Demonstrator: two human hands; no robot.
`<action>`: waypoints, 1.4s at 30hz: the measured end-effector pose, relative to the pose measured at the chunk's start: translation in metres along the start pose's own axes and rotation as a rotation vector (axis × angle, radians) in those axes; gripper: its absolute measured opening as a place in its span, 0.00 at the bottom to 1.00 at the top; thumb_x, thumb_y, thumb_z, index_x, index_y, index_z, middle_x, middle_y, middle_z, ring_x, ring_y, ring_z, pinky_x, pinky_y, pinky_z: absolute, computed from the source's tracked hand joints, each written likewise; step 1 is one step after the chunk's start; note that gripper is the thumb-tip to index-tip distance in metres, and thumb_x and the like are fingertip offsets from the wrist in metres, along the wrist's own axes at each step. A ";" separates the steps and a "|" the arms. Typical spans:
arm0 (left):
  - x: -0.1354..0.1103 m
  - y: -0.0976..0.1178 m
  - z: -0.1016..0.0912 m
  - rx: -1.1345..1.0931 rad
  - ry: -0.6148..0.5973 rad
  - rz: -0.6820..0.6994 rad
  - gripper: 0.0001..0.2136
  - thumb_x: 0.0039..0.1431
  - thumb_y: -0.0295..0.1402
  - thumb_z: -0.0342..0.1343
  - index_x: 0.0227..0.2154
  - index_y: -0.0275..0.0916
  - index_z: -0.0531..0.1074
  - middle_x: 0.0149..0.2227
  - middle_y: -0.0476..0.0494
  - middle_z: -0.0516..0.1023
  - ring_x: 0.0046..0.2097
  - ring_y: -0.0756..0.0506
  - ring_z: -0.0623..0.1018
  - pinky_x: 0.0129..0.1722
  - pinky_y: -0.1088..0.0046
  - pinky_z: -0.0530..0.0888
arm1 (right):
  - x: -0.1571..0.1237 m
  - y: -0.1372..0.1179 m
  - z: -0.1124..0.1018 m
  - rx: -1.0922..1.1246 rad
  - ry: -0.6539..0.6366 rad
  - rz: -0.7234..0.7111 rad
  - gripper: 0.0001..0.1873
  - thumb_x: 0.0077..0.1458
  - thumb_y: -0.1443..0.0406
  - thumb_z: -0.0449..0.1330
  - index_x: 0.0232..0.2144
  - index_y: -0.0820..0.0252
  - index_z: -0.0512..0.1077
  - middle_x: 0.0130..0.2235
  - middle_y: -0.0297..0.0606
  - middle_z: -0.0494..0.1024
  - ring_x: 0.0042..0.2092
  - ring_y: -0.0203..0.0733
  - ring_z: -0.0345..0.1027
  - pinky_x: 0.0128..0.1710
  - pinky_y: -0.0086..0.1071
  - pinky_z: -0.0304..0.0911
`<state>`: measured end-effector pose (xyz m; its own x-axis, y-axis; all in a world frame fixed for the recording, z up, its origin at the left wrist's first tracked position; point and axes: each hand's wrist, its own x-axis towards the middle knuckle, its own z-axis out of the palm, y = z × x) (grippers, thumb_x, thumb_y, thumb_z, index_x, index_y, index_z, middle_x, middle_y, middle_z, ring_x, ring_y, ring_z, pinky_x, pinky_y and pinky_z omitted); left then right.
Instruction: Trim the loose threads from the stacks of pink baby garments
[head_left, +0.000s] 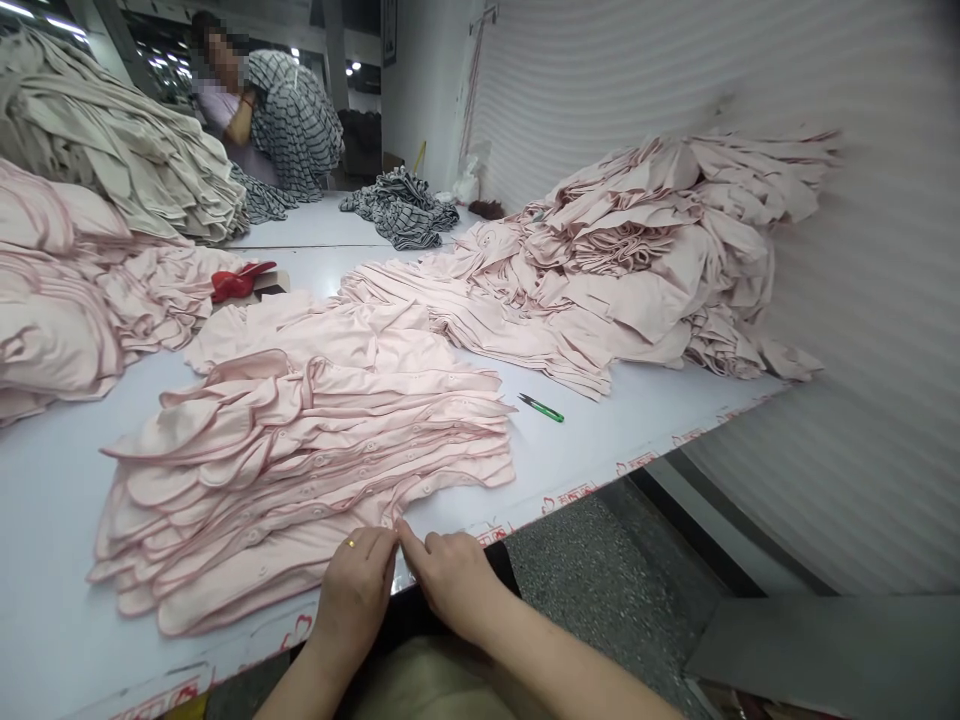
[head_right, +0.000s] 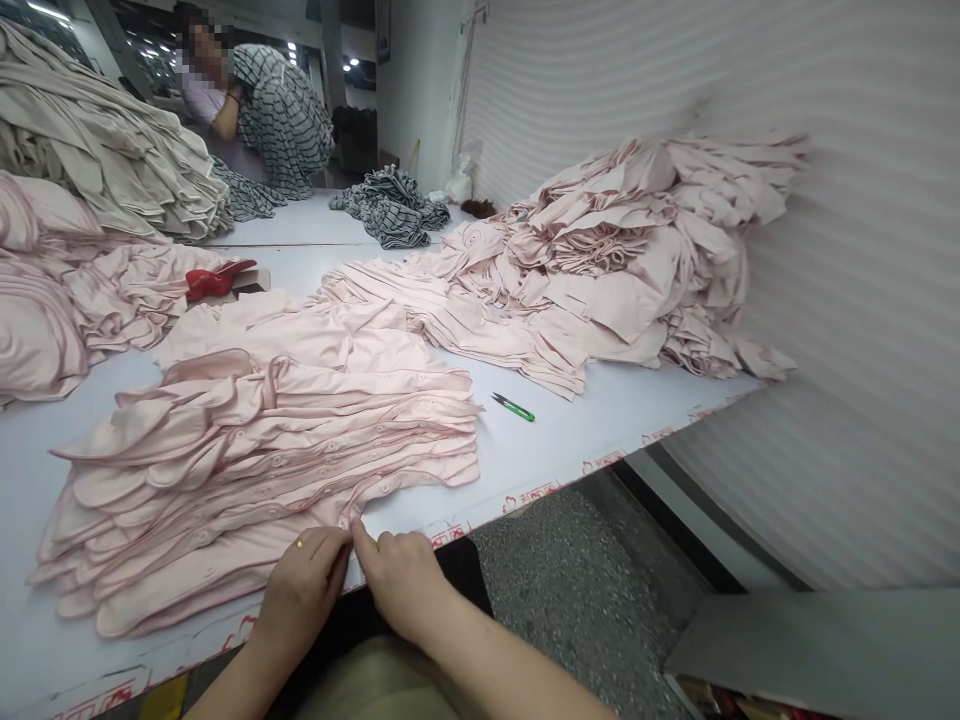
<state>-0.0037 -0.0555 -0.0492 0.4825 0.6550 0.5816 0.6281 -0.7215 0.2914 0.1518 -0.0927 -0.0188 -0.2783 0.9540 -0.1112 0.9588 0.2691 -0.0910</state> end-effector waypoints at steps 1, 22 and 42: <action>0.000 -0.001 -0.001 -0.021 -0.008 -0.007 0.06 0.64 0.26 0.48 0.35 0.40 0.70 0.30 0.48 0.76 0.33 0.47 0.75 0.34 0.71 0.71 | -0.002 0.006 -0.001 0.045 0.015 -0.026 0.32 0.58 0.71 0.56 0.64 0.60 0.59 0.35 0.45 0.80 0.33 0.48 0.75 0.31 0.33 0.62; 0.013 -0.038 0.000 0.011 -0.059 -0.363 0.08 0.61 0.29 0.48 0.35 0.40 0.72 0.33 0.46 0.79 0.35 0.43 0.78 0.35 0.65 0.71 | -0.031 0.002 -0.028 0.363 0.135 -0.072 0.20 0.66 0.66 0.48 0.59 0.57 0.63 0.38 0.39 0.81 0.37 0.43 0.75 0.34 0.31 0.59; -0.024 -0.003 -0.016 0.107 0.061 0.048 0.12 0.62 0.22 0.47 0.43 0.39 0.71 0.37 0.45 0.80 0.40 0.47 0.78 0.44 0.70 0.71 | 0.000 -0.003 -0.002 0.067 -0.023 -0.099 0.27 0.63 0.67 0.53 0.64 0.57 0.58 0.37 0.41 0.80 0.34 0.46 0.74 0.30 0.32 0.59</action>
<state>-0.0269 -0.0724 -0.0519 0.4781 0.6029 0.6387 0.6682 -0.7216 0.1810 0.1495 -0.0936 -0.0170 -0.3730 0.9199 -0.1207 0.9209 0.3512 -0.1689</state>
